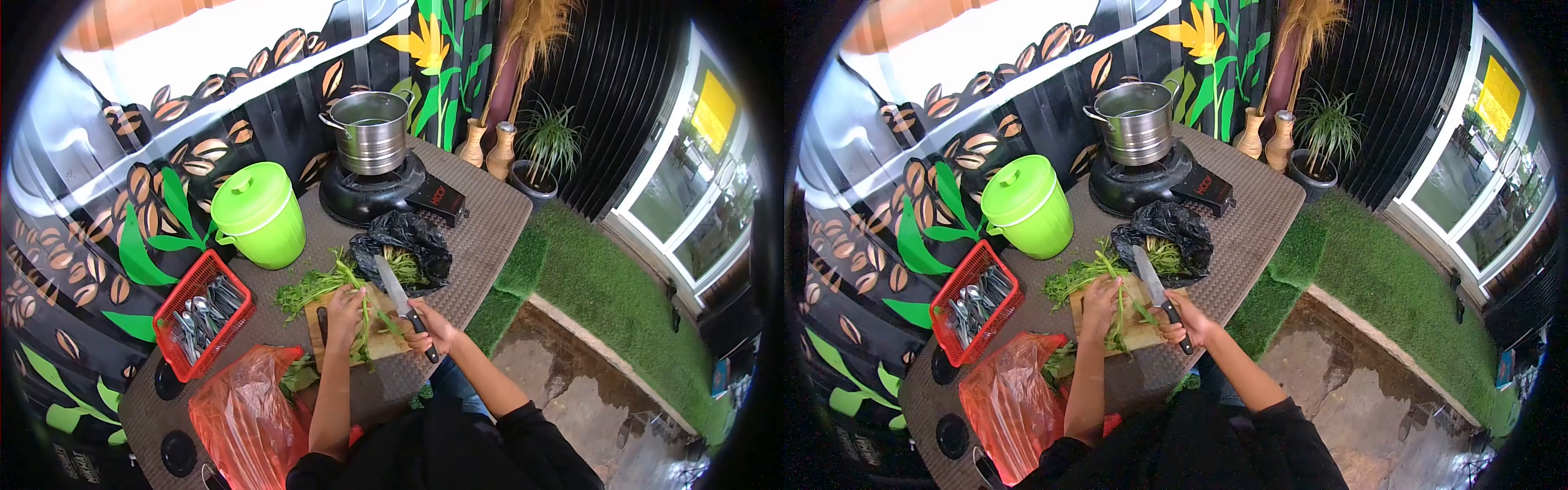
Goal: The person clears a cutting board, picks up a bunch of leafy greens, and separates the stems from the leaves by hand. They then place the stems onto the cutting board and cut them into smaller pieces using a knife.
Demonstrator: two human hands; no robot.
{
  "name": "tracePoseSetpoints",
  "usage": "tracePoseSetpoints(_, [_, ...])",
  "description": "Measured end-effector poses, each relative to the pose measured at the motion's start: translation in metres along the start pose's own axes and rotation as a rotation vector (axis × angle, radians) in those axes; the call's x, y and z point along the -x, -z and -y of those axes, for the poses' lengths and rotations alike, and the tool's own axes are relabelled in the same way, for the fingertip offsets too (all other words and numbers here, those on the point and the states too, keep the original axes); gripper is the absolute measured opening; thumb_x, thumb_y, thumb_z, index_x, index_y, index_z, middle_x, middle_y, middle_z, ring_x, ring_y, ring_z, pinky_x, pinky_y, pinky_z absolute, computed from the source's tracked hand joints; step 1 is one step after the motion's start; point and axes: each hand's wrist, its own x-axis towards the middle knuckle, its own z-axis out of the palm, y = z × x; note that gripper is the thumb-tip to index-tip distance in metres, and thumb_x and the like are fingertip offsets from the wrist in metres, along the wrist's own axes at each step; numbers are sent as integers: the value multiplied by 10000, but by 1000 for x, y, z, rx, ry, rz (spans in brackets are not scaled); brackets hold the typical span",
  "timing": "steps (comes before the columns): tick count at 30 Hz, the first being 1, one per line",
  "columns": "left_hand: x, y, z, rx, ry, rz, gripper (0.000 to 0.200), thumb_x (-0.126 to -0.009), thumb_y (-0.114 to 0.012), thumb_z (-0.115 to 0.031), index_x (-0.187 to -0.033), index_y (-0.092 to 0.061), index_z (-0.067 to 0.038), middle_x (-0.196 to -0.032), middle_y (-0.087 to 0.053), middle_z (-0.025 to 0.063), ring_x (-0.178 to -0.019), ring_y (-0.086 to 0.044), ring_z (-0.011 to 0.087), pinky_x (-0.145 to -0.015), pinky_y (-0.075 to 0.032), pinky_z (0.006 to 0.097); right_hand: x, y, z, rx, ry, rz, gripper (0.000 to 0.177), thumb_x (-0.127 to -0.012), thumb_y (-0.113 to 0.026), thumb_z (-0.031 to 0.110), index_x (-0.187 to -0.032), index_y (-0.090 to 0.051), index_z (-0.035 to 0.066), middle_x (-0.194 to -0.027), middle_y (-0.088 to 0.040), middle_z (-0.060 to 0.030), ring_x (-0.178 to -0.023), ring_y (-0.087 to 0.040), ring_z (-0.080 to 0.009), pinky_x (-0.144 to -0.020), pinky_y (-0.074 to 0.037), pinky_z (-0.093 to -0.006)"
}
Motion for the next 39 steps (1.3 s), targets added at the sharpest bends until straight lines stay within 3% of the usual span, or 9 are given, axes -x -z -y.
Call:
tracePoseSetpoints(1, [1, -2, 0, 25, 16, -19, 283, -850, -660, -111, -1068, -515, -6, -896, -606, 83, -718, -615, 158, -575, -482, 261, 1, -10, -2, 1, 0, -1, 572, -937, -368, 545, -1247, -444, 71, -464, -296, 28, -334, -282, -84, -318, -268, -215])
tracePoseSetpoints(3, [-1, -1, 4, 73, 4, 16, 307, -848, -654, -88, -1097, -501, 5, -925, -603, 94, -750, -619, 174, -631, -511, 282, 2, -32, -10, 518, 207, -520, 472, -952, -362, 513, -1257, -408, 155, -476, -322, 17, -349, -288, -71, -317, -268, -219])
tracePoseSetpoints(7, [-3, 2, 11, 244, -4, 64, 420, -843, -633, -25, -1206, -432, 45, -1046, -571, 126, -898, -613, 217, -839, -542, 363, 4, -36, -13, 885, 642, -499, 357, -997, -350, 370, -1219, -472, 119, -544, -330, 25, -434, -337, -61, -411, -306, -235])
tracePoseSetpoints(10, [-1, 3, 9, 283, -13, 132, 493, -846, -624, -15, -1265, -373, 55, -1113, -536, 141, -986, -586, 226, -901, -519, 385, -4, -35, -20, 975, 832, -523, 321, -996, -387, 320, -1204, -504, 105, -569, -349, 24, -493, -365, -57, -460, -313, -234])
tracePoseSetpoints(20, [9, -5, -5, 224, 82, 138, 391, -870, -600, -28, -1218, -434, 35, -1095, -545, 115, -986, -580, 192, -894, -516, 347, -26, -23, -29, 952, 911, -458, 365, -988, -438, 271, -1250, -534, 37, -570, -385, 32, -495, -357, -53, -450, -283, -228])
tracePoseSetpoints(26, [1, 2, -1, 267, 68, 155, 423, -866, -612, -38, -1236, -422, 40, -1103, -544, 107, -994, -583, 190, -873, -509, 321, -18, -45, -34, 1167, 877, -550, 386, -983, -439, 255, -1326, -495, 85, -604, -453, 14, -527, -416, -67, -517, -369, -242])
tracePoseSetpoints(30, [2, 2, 7, 306, 129, 249, 418, -866, -609, -31, -1235, -423, 32, -1126, -531, 111, -975, -590, 187, -852, -512, 302, -28, -44, -31, 1032, 945, -562, 369, -976, -452, 260, -1301, -527, 103, -616, -486, 7, -549, -438, -72, -544, -394, -247])
tracePoseSetpoints(35, [3, 3, 13, 391, 170, 301, 365, -873, -599, -36, -1199, -442, 13, -1057, -564, 94, -912, -606, 177, -766, -521, 280, -21, -43, -17, 1675, 927, -733, 404, -959, -489, 332, -1292, -531, 108, -812, -656, -45, -684, -569, -115, -671, -467, -264])
tracePoseSetpoints(39, [2, 3, 12, 365, 176, 305, 374, -867, -606, -33, -1203, -449, 15, -1025, -575, 79, -871, -609, 164, -741, -522, 267, -23, -43, -16, 1765, 890, -750, 452, -951, -492, 361, -1313, -501, 90, -901, -683, -65, -757, -626, -188, -744, -492, -299])
